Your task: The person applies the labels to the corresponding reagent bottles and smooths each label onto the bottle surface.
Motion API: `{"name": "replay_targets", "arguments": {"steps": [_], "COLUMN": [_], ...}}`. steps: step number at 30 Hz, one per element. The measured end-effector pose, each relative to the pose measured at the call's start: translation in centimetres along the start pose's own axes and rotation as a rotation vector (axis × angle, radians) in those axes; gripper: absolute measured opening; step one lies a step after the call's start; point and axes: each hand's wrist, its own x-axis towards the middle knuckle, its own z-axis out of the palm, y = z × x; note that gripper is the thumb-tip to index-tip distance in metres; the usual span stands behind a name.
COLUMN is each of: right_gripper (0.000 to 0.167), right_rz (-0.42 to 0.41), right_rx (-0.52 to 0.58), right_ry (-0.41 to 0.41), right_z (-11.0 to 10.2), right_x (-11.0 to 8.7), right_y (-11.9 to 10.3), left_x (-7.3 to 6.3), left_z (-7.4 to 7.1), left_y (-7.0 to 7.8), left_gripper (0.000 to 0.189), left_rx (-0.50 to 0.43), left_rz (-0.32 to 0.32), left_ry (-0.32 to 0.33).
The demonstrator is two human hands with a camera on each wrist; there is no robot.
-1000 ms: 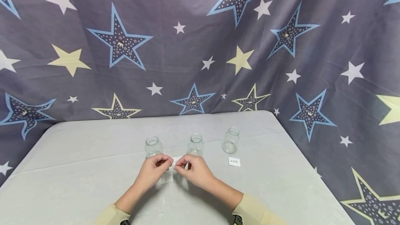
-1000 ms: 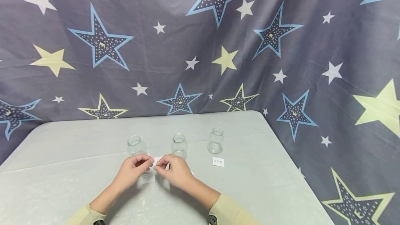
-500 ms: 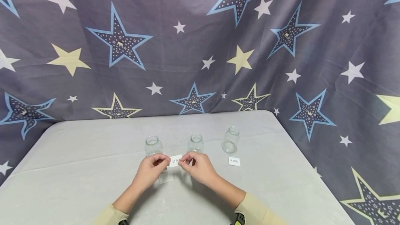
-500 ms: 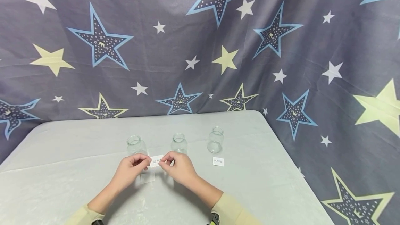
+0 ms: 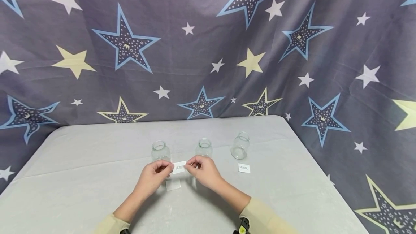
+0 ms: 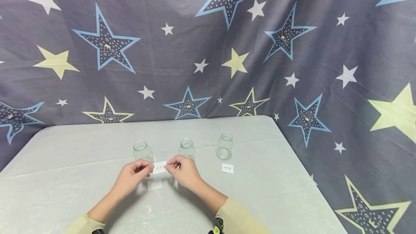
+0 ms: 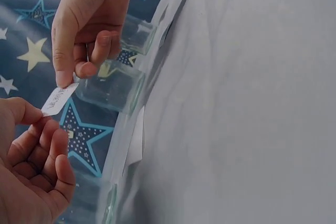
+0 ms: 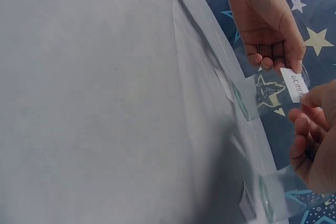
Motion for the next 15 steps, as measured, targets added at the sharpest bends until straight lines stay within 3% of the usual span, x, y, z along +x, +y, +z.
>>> {"name": "replay_targets", "arguments": {"steps": [15], "right_gripper": [0.012], "right_rz": [0.007], "right_rx": [0.058], "right_ry": [-0.039], "right_z": [2.2], "right_x": [1.1], "right_y": [-0.2], "left_x": [0.0], "left_z": [-2.1], "left_y": [-1.2], "left_gripper": [0.011], "left_rx": [0.103], "left_rz": [0.066], "left_ry": [0.024]}}
